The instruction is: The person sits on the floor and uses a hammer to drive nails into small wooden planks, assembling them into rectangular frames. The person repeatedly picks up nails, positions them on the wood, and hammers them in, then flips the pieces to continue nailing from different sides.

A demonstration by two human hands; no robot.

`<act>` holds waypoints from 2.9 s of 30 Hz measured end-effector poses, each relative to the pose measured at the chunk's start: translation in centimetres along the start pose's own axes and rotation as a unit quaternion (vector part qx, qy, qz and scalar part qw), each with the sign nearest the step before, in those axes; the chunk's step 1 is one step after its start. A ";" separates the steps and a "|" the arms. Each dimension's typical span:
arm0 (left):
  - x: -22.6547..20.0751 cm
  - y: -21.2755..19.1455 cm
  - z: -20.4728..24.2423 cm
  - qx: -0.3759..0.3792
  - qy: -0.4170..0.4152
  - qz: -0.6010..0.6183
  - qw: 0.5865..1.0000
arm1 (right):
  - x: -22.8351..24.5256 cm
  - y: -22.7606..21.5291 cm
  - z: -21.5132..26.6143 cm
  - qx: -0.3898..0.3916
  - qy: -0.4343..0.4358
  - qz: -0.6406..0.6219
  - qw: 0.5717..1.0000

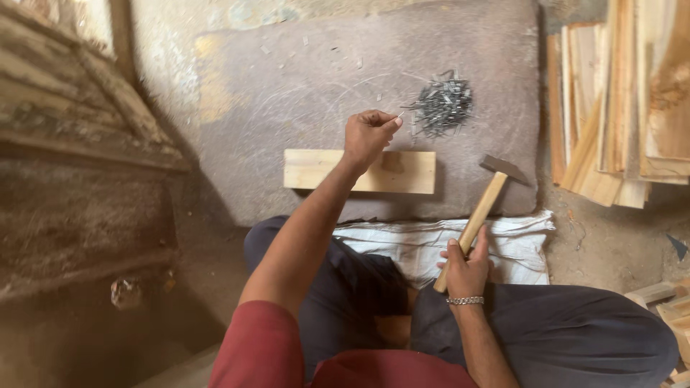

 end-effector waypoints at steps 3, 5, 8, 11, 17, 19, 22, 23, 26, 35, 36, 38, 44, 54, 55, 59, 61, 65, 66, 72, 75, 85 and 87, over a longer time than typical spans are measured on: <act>-0.1 -1.9 1.0 -0.018 -0.009 0.044 0.999 | 0.4 0.0 1.3 -0.093 -0.183 0.185 0.961; -0.6 -2.5 1.4 0.018 0.011 0.099 0.995 | 1.9 0.0 1.9 -0.162 -0.326 0.294 0.884; -1.1 -3.7 3.0 0.028 -0.010 0.193 0.981 | 5.2 1.3 1.1 -0.174 -0.439 0.356 0.806; -0.7 -5.1 5.8 0.016 -0.066 0.213 0.975 | 9.0 4.5 -4.0 -0.106 -0.478 0.410 0.770; -0.4 -7.1 8.3 0.011 -0.084 0.334 0.939 | 14.4 10.0 -11.3 0.049 -0.396 0.592 0.700; 0.2 -7.8 8.6 0.013 -0.078 0.304 0.949 | 15.1 10.5 -11.8 0.110 -0.307 0.627 0.708; 0.7 -7.9 8.3 0.028 -0.054 0.216 0.975 | 15.9 10.6 -12.0 0.121 -0.289 0.639 0.703; 0.9 -7.6 8.4 0.037 -0.046 0.178 0.982 | 15.9 10.5 -11.9 0.125 -0.279 0.634 0.711; 0.9 -6.8 7.6 0.073 0.007 0.159 0.985 | 16.1 10.7 -11.9 0.122 -0.260 0.620 0.730; 0.6 -4.9 5.9 0.068 0.087 0.100 0.989 | 16.2 10.8 -11.4 0.077 -0.199 0.626 0.750; 0.6 -4.8 5.9 0.065 0.102 0.088 0.989 | 16.0 10.9 -11.1 0.071 -0.196 0.628 0.750; 0.4 -4.6 5.7 0.061 0.133 0.063 0.987 | 15.7 11.0 -10.9 0.057 -0.202 0.626 0.751; 0.8 -4.0 4.3 0.097 0.199 -0.035 0.975 | 15.2 10.5 -10.9 0.047 -0.200 0.599 0.774; 2.0 -3.5 4.7 0.114 0.252 -0.239 0.931 | 12.8 9.1 -11.9 0.019 -0.259 0.535 0.804; 2.1 -3.6 4.8 0.113 0.243 -0.245 0.932 | 12.4 9.0 -12.1 0.015 -0.278 0.512 0.813; 2.0 -3.1 3.8 0.112 0.274 -0.281 0.913 | 12.3 8.3 -14.5 0.055 -0.290 0.472 0.831; 2.4 -3.4 4.4 0.106 0.284 -0.292 0.907 | 11.2 7.5 -14.5 0.071 -0.299 0.437 0.846; 1.8 -2.7 3.9 0.112 0.261 -0.294 0.913 | 10.3 4.4 -13.4 0.035 -0.317 0.389 0.864; 1.8 -2.7 4.0 0.110 0.259 -0.299 0.912 | 9.5 3.2 -12.0 0.012 -0.324 0.355 0.877; 1.7 -2.6 4.6 0.107 0.260 -0.318 0.905 | 2.5 -1.7 -3.2 -0.142 -0.188 0.314 0.920; 1.5 -2.5 4.5 0.109 0.260 -0.310 0.908 | 0.5 -1.3 -2.1 -0.076 -0.076 0.287 0.952; 1.8 -2.5 5.3 0.100 0.273 -0.290 0.912 | -1.7 1.0 -3.1 -0.011 0.070 0.127 0.989; 1.7 -2.6 5.2 0.096 0.268 -0.290 0.914 | -1.8 1.0 -3.2 -0.004 0.062 0.145 0.987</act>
Point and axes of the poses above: each hand's wrist, its own z-axis away from the middle knuckle, its own y-axis out of the palm, x = y × z, the point moved 1 cm from there along -z, towards the middle knuckle, and after that the axes turned 14 degrees about z, right-handed, at the moved point
